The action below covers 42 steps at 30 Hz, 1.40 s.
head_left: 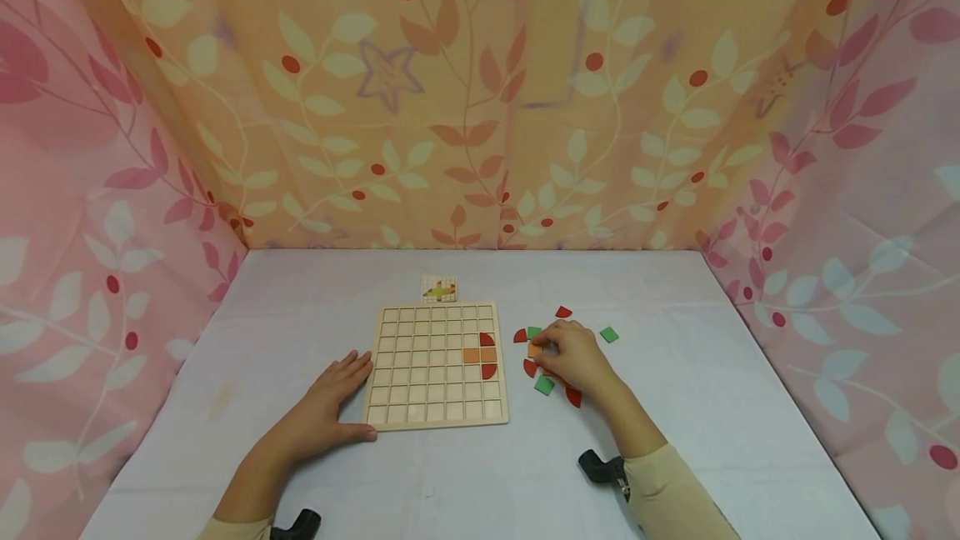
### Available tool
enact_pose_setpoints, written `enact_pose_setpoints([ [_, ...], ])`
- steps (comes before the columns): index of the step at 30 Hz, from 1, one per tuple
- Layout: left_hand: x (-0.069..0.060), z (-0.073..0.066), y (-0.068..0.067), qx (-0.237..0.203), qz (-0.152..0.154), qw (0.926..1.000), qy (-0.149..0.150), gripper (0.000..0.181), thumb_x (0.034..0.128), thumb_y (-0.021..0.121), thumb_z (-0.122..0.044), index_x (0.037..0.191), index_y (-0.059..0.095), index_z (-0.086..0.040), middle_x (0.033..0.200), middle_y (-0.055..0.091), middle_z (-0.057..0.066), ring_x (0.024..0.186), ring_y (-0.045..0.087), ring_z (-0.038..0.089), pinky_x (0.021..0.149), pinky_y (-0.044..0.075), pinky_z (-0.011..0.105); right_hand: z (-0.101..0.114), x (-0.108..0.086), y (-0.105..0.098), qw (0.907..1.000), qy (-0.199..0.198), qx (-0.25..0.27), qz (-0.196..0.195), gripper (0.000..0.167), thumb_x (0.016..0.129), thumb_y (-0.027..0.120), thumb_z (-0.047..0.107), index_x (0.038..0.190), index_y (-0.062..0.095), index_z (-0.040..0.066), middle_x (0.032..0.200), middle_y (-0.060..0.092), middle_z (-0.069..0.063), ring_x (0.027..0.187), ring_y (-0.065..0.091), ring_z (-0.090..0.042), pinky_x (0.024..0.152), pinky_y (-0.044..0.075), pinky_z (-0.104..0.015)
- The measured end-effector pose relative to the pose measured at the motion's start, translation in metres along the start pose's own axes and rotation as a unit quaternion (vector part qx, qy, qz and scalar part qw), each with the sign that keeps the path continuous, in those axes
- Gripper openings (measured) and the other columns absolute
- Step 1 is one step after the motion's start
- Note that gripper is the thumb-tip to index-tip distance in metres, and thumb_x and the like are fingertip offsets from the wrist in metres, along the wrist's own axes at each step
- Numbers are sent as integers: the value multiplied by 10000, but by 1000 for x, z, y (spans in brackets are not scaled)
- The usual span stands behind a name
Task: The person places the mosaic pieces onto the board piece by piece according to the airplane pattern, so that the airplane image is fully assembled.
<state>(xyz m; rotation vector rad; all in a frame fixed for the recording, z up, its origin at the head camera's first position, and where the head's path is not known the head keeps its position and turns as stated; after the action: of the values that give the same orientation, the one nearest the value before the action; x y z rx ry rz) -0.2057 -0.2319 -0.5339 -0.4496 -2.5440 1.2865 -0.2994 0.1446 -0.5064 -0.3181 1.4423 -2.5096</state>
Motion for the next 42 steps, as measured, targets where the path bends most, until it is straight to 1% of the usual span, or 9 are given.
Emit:
enact_pose_setpoints([
  [4,0,-1,0,5,9,10000,15,1166,682,851,-643,1582,382,-68,1676,312,70,1570,184,364,1302,12,343,0,1,2,10000,-49,-36,-18,229,863,828,268,1080,794,207,1018,703,72,1100,586,-219,1009,445,-504],
  [8,0,-1,0,47,-19,10000,46,1166,678,854,-641,1580,388,-67,1672,322,70,1567,195,365,1276,-36,228,-2,1,4,10000,-70,-59,-6,218,870,820,276,1079,793,221,1010,697,91,1101,587,-203,1023,437,-502],
  [11,0,-2,0,46,-21,10000,72,1164,680,855,-639,1578,389,-61,1671,322,72,1566,197,367,1266,-51,205,-3,1,5,10000,-60,-47,33,213,879,810,287,1082,792,225,1017,697,91,1102,586,-199,1052,428,-501],
  [17,1,0,1,4,42,10000,32,1166,683,851,-644,1581,384,-67,1677,310,62,1573,184,350,1303,19,351,-5,-1,2,9998,21,219,26,201,893,802,281,1084,790,223,1072,707,72,1139,572,-213,1064,452,-507],
  [20,1,1,1,47,76,10000,20,1172,685,837,-663,1585,377,-71,1681,301,61,1574,177,354,1305,30,377,-5,-2,0,9989,57,456,34,199,897,802,283,1087,785,225,1092,707,76,1159,565,-205,1058,480,-481],
  [27,1,0,0,32,20,10000,7,1169,677,850,-651,1581,388,-72,1676,313,58,1571,189,353,1292,-9,281,0,-2,-7,9975,-37,704,-28,183,893,810,301,1068,773,263,1063,687,137,1082,554,-142,973,524,-386],
  [31,0,-1,0,44,-22,10000,32,1165,679,852,-648,1580,390,-72,1673,320,57,1569,195,354,1281,-25,246,7,-2,-10,9970,-149,759,-33,194,891,814,320,1076,766,288,1058,668,153,1063,553,-133,952,535,-386],
  [37,1,1,1,20,52,10000,-60,1178,676,837,-672,1586,379,-82,1680,304,40,1577,178,335,1303,25,358,23,-2,-15,9956,-397,848,-37,231,893,814,298,1118,772,268,1059,665,143,1095,579,-163,988,531,-438],
  [42,1,1,2,20,97,9999,-75,1185,675,837,-675,1588,374,-77,1682,300,48,1579,171,335,1301,59,431,37,1,-20,9949,-599,811,-55,225,899,805,290,1120,773,268,1058,665,156,1099,579,-136,997,526,-414],
])
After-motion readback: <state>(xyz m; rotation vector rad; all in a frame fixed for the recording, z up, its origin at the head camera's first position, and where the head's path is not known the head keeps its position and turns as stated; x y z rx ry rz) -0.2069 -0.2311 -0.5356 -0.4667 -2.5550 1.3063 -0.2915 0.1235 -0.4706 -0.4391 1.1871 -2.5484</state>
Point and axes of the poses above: each hand's wrist, its own x-axis towards the middle knuckle, its own y-axis out of the palm, z = x × y, the point moved 10 cm from there along x, towards the middle knuckle
